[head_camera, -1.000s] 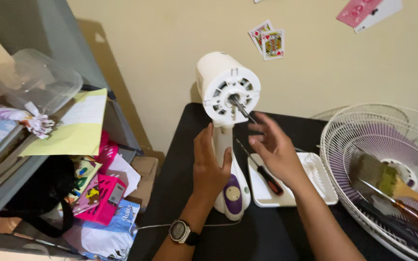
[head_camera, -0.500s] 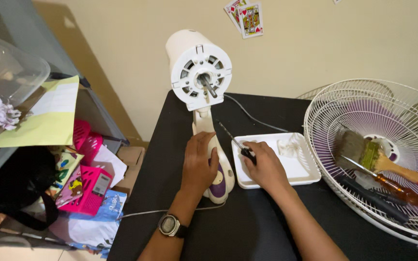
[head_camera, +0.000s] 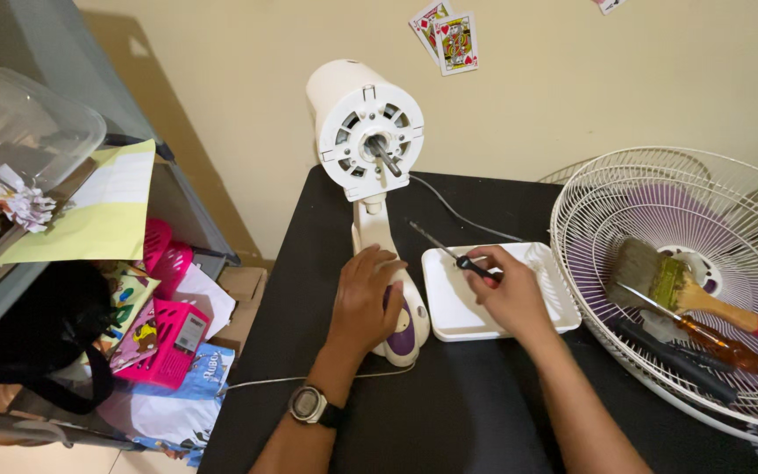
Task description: The person uses a screwdriver to remove screws from the rear housing of a white electric fan. They place the screws into a white tray and then separate the fan head from the stand, leaving the components on the table.
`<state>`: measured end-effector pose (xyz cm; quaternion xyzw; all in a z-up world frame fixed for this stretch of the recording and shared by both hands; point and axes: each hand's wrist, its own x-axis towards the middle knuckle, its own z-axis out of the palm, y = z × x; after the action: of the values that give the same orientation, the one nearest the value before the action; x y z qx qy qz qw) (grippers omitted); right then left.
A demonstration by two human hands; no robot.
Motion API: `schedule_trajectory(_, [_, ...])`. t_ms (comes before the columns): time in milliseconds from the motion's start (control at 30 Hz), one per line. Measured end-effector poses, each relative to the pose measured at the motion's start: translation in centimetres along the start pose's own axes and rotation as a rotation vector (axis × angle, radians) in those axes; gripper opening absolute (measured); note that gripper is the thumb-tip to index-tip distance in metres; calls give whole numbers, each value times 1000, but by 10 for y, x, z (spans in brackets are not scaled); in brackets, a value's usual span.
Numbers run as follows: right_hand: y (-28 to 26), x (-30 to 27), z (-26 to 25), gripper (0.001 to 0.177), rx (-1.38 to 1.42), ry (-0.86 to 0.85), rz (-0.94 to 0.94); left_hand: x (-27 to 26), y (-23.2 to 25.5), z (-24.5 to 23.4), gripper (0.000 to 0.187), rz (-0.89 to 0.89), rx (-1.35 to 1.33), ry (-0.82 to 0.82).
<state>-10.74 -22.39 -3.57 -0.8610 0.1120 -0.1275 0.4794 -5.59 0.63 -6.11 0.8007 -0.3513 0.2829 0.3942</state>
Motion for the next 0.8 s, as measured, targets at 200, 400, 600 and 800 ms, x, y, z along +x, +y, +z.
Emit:
schedule_trajectory(200, [6,-8,-33,33,70,21,-87,0,-5,-7,27,120,75,-232])
schedule_trajectory(400, [11,-8,-35,34,84,36,-110,-4,-4,4,24,100,147,-128])
schedule_trajectory(600, [13,-9,-30,33,91,21,-170,-5,2,15,21,72,251,-81])
schedule_trajectory(800, [13,-10,-29,31,119,21,-182,-9,7,18,20,54,282,-24])
